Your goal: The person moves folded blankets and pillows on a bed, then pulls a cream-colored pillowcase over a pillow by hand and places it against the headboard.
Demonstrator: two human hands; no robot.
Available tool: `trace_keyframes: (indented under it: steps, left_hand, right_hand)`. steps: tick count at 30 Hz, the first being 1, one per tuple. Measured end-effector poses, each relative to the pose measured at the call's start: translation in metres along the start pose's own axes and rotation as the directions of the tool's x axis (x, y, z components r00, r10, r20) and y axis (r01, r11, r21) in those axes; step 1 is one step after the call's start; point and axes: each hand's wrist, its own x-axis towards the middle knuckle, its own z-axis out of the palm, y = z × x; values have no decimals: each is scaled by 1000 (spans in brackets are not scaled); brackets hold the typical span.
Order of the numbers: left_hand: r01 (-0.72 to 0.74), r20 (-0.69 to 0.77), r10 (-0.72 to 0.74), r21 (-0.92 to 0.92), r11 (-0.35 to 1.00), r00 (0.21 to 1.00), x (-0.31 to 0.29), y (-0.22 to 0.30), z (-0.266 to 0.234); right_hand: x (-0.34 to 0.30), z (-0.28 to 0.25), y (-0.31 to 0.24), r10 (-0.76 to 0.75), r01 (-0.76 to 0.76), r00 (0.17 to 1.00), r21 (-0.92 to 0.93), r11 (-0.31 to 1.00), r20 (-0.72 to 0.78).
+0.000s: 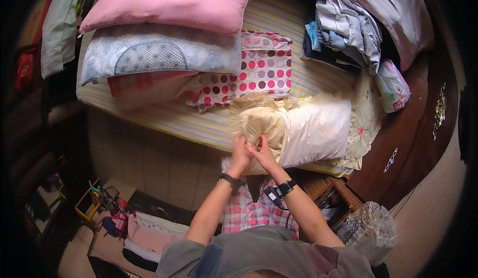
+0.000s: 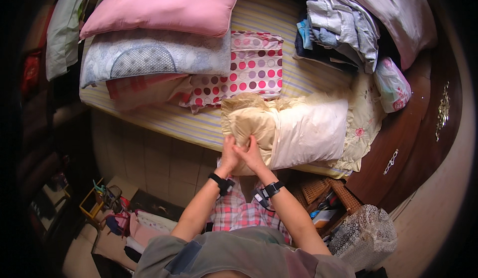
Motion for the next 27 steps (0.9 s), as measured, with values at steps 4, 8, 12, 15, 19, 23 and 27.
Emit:
trace_keyframes:
  steps: [4,8,12,15,19,23,27]
  left_hand:
    - [-143,104,143,-10,990,984,-39,62,4]
    - [78,280,-5,-249,965,960,-31,62,13]
    - [500,459,-260,-545,672,850,20,30,2]
    - [297,332,-204,-259,919,921,41,20,26]
    - [-105,124,93,100,989,988,56,58,55]
    - [-39,279,-14,182,983,960,65,53,64]
    - [73,144,-65,-53,996,987,51,76,62]
  right_hand:
    - [-11,-28,-37,32,-84,971,-214,973,-239]
    - [-12,-67,-44,-42,-90,964,-473,876,-262]
    - [-17,-113,-31,-49,50,998,-25,998,40]
    - [-33,-141,-61,44,-44,983,-2,999,178]
    - [-34,-177,-56,7,1,973,-31,1000,229]
    - [-34,-188,-72,24,9,963,-119,993,268]
    - [-46,-204,-73,13,-6,965,-28,1000,263]
